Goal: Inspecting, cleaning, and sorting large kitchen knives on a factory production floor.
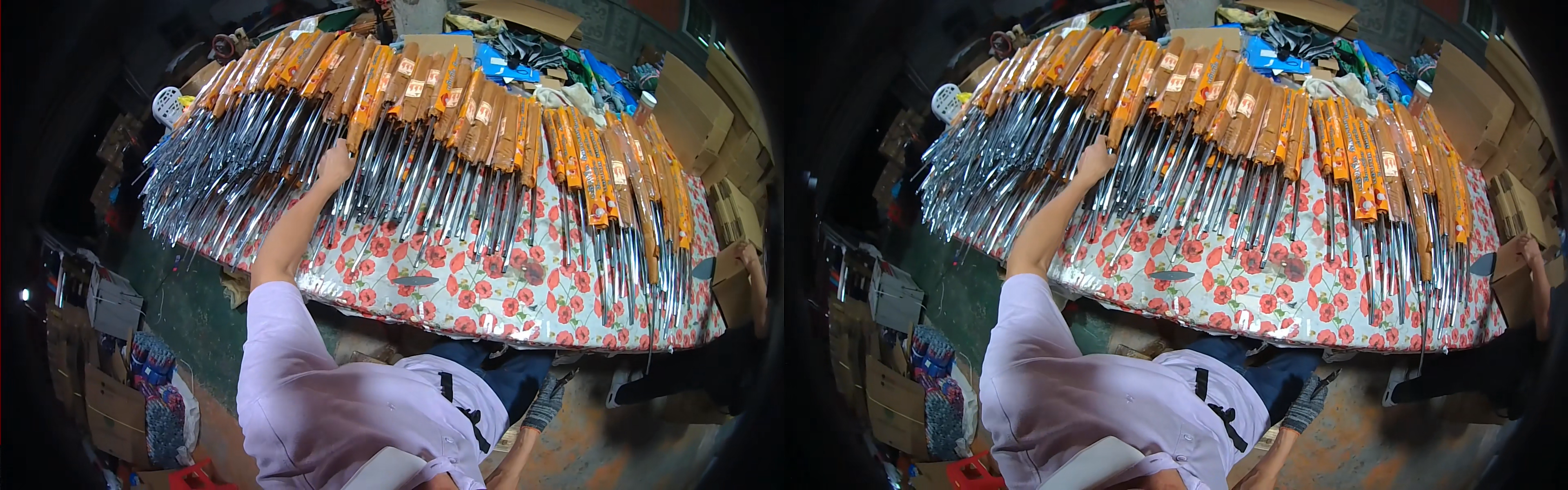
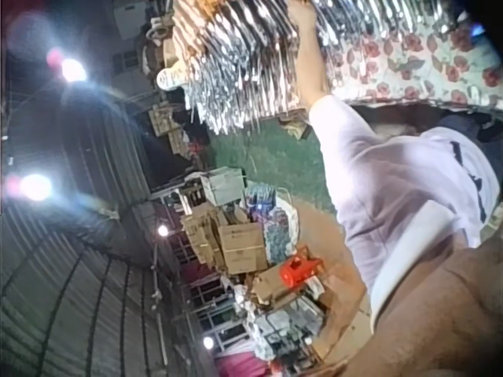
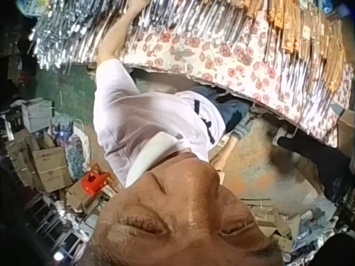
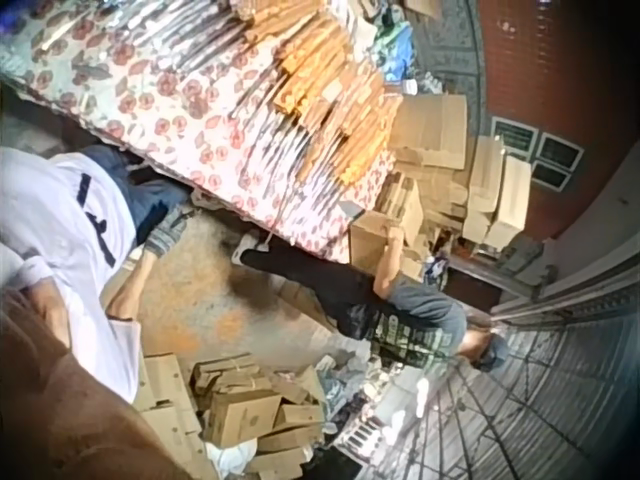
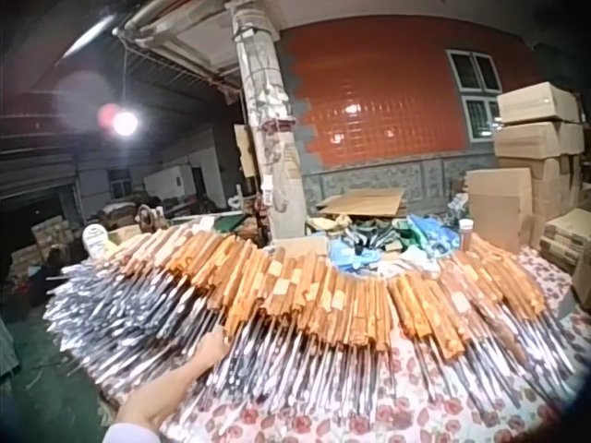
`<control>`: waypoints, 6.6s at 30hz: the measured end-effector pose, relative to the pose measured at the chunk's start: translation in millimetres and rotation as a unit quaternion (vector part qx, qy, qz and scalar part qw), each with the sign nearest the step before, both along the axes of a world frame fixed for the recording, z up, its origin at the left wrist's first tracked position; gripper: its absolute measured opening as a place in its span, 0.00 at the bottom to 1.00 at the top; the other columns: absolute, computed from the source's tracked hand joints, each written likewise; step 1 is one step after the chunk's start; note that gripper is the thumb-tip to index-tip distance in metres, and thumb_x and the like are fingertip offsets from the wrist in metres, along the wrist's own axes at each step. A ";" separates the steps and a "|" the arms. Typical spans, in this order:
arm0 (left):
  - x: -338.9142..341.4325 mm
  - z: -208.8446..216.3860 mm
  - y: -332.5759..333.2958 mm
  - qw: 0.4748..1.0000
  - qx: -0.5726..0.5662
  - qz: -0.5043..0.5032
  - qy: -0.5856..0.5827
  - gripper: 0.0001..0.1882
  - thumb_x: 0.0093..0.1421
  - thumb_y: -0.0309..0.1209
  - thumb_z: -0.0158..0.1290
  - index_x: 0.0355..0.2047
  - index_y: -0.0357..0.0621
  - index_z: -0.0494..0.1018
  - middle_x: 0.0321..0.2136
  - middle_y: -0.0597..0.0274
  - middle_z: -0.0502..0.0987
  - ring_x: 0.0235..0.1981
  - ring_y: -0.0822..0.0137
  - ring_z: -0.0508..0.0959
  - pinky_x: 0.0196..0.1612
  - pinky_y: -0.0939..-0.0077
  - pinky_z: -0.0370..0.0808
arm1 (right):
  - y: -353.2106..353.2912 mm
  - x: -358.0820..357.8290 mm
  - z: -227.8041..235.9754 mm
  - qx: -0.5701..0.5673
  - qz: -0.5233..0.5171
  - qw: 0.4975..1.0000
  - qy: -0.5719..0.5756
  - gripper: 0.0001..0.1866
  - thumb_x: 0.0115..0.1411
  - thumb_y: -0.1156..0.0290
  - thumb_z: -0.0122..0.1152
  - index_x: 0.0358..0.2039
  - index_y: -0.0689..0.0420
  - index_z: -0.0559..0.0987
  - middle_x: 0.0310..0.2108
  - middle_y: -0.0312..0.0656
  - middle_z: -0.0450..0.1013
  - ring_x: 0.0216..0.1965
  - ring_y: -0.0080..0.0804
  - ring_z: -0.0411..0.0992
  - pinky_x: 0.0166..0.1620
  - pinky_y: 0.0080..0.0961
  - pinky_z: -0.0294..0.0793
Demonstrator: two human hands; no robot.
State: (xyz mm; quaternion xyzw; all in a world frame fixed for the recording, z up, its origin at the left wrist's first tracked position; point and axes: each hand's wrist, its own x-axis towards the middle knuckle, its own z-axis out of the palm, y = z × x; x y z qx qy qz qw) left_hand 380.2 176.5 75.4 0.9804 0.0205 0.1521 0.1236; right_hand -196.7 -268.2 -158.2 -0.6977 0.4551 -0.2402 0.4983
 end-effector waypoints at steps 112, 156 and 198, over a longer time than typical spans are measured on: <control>-392.5 -8.0 -432.4 0.428 -0.057 -0.874 0.223 0.17 0.63 0.31 0.58 0.53 0.43 0.77 0.39 0.52 0.82 0.34 0.53 0.83 0.34 0.64 0.78 | 20.0 -37.5 108.9 -0.084 -0.113 0.982 -0.122 0.22 0.62 0.72 0.65 0.55 0.62 0.70 0.45 0.43 0.78 0.45 0.30 0.77 0.52 0.26 0.74; -403.3 -9.1 -414.2 0.469 -0.093 -0.840 0.258 0.14 0.59 0.27 0.60 0.46 0.40 0.79 0.38 0.52 0.82 0.38 0.51 0.83 0.39 0.62 0.80 | 25.0 -31.7 100.2 -0.033 -0.083 0.987 -0.137 0.32 0.62 0.71 0.64 0.64 0.62 0.63 0.59 0.48 0.68 0.58 0.38 0.70 0.61 0.30 0.68; -334.1 60.2 -324.3 0.450 0.159 -0.878 0.024 0.15 0.58 0.34 0.53 0.47 0.56 0.70 0.18 0.60 0.76 0.22 0.54 0.81 0.20 0.58 0.73 | 21.9 -22.9 53.2 -0.282 -0.055 0.956 -0.051 0.19 0.70 0.60 0.53 0.48 0.65 0.76 0.48 0.54 0.74 0.51 0.52 0.69 0.58 0.49 0.65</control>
